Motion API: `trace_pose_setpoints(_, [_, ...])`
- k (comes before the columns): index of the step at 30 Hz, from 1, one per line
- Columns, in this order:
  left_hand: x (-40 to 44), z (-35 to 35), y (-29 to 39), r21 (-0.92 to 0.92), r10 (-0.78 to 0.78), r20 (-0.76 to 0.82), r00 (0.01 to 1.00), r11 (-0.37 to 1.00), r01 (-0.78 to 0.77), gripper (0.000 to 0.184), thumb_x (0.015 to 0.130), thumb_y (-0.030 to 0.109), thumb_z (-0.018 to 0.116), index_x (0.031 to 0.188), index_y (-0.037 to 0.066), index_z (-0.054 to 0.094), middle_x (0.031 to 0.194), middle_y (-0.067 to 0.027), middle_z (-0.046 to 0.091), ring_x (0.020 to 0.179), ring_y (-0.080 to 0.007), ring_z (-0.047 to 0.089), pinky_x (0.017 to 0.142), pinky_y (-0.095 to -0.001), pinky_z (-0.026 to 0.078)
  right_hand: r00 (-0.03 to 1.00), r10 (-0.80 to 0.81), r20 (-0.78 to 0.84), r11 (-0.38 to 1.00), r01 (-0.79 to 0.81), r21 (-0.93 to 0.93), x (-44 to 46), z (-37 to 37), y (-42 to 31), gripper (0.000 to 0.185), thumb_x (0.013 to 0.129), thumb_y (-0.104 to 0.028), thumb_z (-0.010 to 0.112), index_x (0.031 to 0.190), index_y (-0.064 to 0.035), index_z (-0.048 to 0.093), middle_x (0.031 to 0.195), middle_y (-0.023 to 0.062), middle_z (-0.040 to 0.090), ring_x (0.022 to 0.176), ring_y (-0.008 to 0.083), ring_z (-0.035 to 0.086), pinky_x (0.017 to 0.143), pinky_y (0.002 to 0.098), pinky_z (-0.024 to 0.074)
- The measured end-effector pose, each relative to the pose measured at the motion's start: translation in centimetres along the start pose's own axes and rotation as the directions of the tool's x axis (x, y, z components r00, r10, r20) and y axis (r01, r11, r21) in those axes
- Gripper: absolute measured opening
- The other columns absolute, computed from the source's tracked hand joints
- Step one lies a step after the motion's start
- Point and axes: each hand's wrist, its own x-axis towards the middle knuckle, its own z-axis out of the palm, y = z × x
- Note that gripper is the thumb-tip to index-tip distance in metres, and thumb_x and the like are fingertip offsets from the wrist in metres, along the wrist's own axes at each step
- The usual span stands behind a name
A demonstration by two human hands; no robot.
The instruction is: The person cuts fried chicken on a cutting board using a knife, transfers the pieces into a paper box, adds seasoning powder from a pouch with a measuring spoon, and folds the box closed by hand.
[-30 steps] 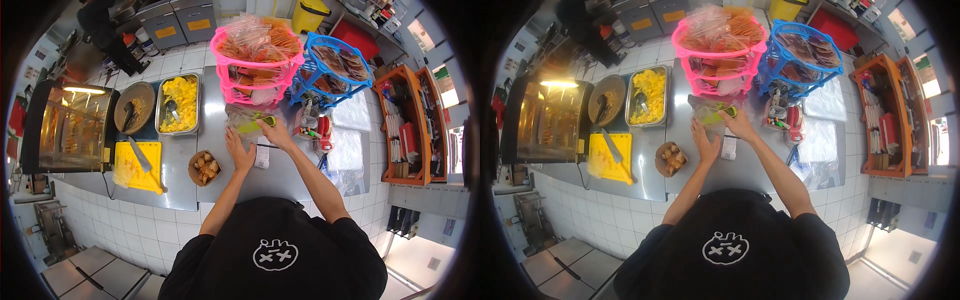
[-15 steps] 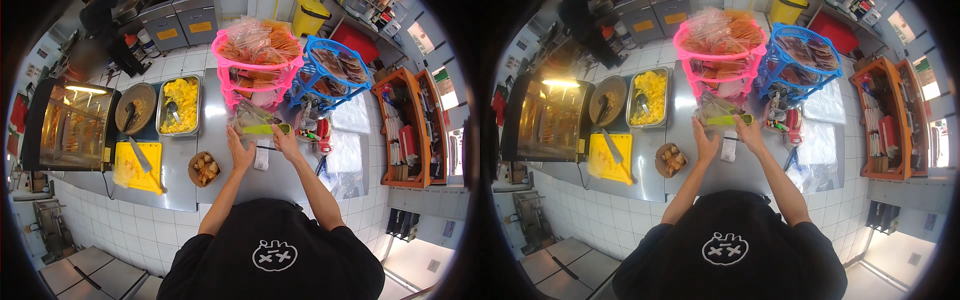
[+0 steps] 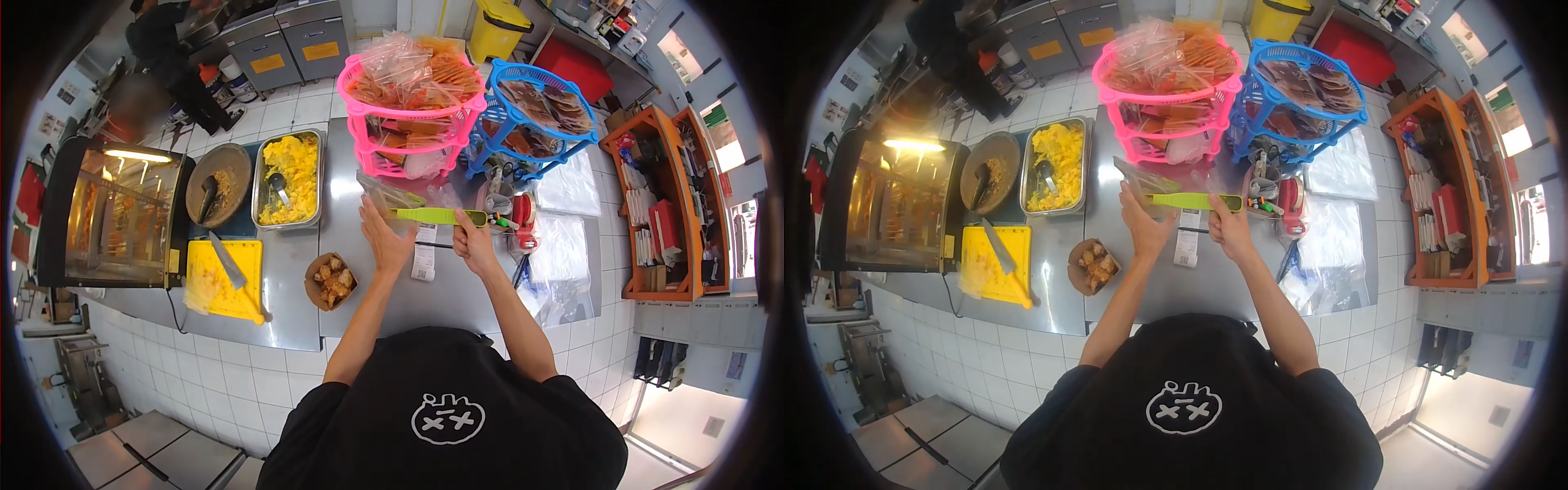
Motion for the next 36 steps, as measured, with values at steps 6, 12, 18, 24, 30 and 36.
trace_pose_setpoints(6, [1.0, -1.1, 0.8, 0.102, 0.015, 0.052, 0.999, 0.995, -0.021, 0.131, 0.077, 0.049, 0.087, 0.165, 0.003, 0.0, 0.171, -0.0237, 0.011, 0.158, -0.0472, 0.005, 0.12, -0.0701, 0.006, 1.0, 0.015, 0.026, 0.982, -0.019, 0.186, -0.9, -2.5, 1.2, 0.032, 0.108, -0.034, 0.06, 0.084, -0.0155, 0.047, 0.056, -0.0057, 0.033, 0.038, 0.0053, 0.026, 0.035, 0.0263, 0.0183])
trace_pose_setpoints(12, [1.1, -0.4, 1.1, 0.023, -0.036, 0.033, 0.999, 0.999, 0.036, 0.129, 0.078, 0.046, 0.086, 0.165, 0.002, 0.002, 0.171, -0.0245, 0.012, 0.158, -0.0466, 0.008, 0.121, -0.0688, 0.007, 1.0, -0.013, -0.013, 0.968, 0.016, 0.249, -2.8, -1.9, -0.7, 0.029, 0.109, -0.033, 0.057, 0.087, -0.0157, 0.049, 0.056, -0.0063, 0.033, 0.037, 0.0054, 0.024, 0.035, 0.0254, 0.0187])
trace_pose_setpoints(18, [-0.2, 1.9, -0.2, 0.111, 0.126, -0.168, 0.978, 0.988, -0.108, 0.12, 0.083, 0.043, 0.083, 0.164, -0.002, 0.007, 0.168, -0.032, 0.014, 0.156, -0.0509, 0.01, 0.121, -0.0683, 0.012, 0.993, 0.056, 0.102, 0.993, -0.066, 0.096, -5.4, 2.6, -0.8, 0.031, 0.109, -0.035, 0.057, 0.087, -0.0135, 0.052, 0.055, -0.0057, 0.033, 0.038, 0.0053, 0.025, 0.036, 0.0259, 0.0195])
trace_pose_setpoints(24, [-2.7, 1.5, 1.2, -0.052, 0.036, -0.154, 0.987, 0.998, -0.044, 0.106, 0.094, 0.047, 0.068, 0.167, 0.006, 0.003, 0.172, -0.0274, -0.001, 0.159, -0.0471, 0.002, 0.121, -0.0683, 0.01, 0.959, 0.128, 0.253, 0.969, -0.066, -0.24, -4.3, 6.6, 5.2, 0.034, 0.108, -0.034, 0.06, 0.084, -0.0118, 0.051, 0.056, -0.0052, 0.037, 0.04, 0.0051, 0.029, 0.039, 0.0248, 0.0202])
trace_pose_setpoints(30, [-3.0, 0.8, 0.6, -0.188, 0.008, -0.115, 0.993, 0.982, -0.029, 0.103, 0.096, 0.044, 0.065, 0.167, 0.008, 0.001, 0.172, -0.025, -0.003, 0.16, -0.0441, -0.003, 0.124, -0.0646, 0.004, 0.955, 0.023, 0.296, 0.868, 0.127, -0.48, -4.1, 9.2, 6.7, 0.037, 0.107, -0.034, 0.062, 0.079, -0.0097, 0.055, 0.055, -0.0025, 0.045, 0.041, 0.0051, 0.036, 0.039, 0.0237, 0.0248])
trace_pose_setpoints(36, [-2.6, 0.9, 0.2, -0.199, 0.005, -0.108, 0.994, 0.98, -0.026, 0.106, 0.092, 0.037, 0.071, 0.167, 0.009, 0.002, 0.172, -0.0247, -0.003, 0.16, -0.044, -0.003, 0.123, -0.0667, 0.006, 0.783, -0.229, 0.578, 0.391, 0.618, -0.682, -2.7, 9.5, 8.7, 0.03, 0.104, -0.026, 0.064, 0.09, 0.0005, 0.067, 0.065, 0.0016, 0.057, 0.062, 0.0115, 0.056, 0.063, 0.0301, 0.0486])
